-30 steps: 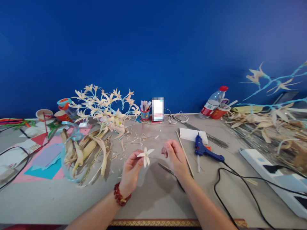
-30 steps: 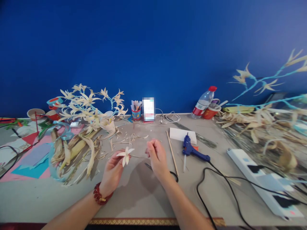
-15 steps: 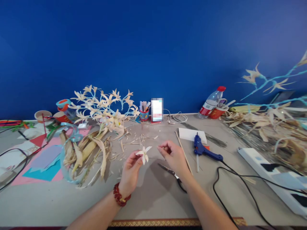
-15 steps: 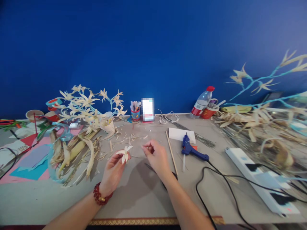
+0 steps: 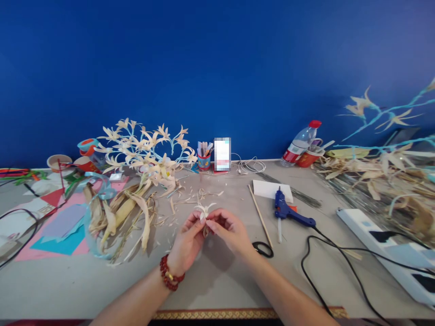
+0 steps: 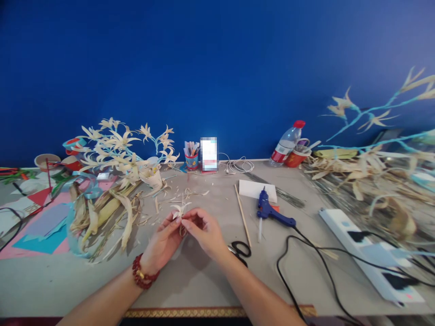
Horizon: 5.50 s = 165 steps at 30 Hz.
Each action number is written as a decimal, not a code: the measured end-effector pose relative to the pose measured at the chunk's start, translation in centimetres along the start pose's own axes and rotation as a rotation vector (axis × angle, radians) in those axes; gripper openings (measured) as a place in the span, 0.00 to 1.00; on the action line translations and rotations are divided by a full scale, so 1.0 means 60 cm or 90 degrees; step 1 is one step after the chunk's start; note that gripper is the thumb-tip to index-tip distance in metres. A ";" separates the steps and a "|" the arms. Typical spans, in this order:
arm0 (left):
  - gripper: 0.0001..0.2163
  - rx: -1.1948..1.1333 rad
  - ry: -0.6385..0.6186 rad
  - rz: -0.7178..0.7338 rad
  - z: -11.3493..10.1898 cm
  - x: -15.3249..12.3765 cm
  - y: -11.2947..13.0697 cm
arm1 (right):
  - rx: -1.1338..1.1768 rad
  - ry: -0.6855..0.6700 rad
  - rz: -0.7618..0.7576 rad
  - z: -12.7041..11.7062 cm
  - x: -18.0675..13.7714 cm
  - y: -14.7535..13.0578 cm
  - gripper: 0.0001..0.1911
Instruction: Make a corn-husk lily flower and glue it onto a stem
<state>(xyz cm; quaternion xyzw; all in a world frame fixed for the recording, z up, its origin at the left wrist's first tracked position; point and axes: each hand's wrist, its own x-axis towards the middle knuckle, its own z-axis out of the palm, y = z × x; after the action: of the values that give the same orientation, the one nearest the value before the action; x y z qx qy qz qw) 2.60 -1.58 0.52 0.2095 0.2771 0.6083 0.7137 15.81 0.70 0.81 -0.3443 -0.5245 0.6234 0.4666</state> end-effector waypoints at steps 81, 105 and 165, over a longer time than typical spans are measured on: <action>0.05 0.436 -0.008 0.308 -0.026 -0.012 0.006 | -0.321 -0.024 -0.435 -0.012 -0.017 -0.039 0.10; 0.08 0.266 0.004 0.151 -0.013 -0.012 -0.001 | -0.275 0.015 -0.336 -0.009 -0.017 -0.028 0.04; 0.07 0.483 -0.103 0.380 -0.013 -0.029 0.011 | -0.273 -0.049 -0.422 -0.006 -0.018 -0.032 0.07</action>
<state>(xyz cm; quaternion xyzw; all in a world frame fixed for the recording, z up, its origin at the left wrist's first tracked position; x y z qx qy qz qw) 1.39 -3.23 0.58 0.5717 0.3504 0.6243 0.4009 16.90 -0.20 2.57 -0.2227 -0.7425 0.3278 0.5401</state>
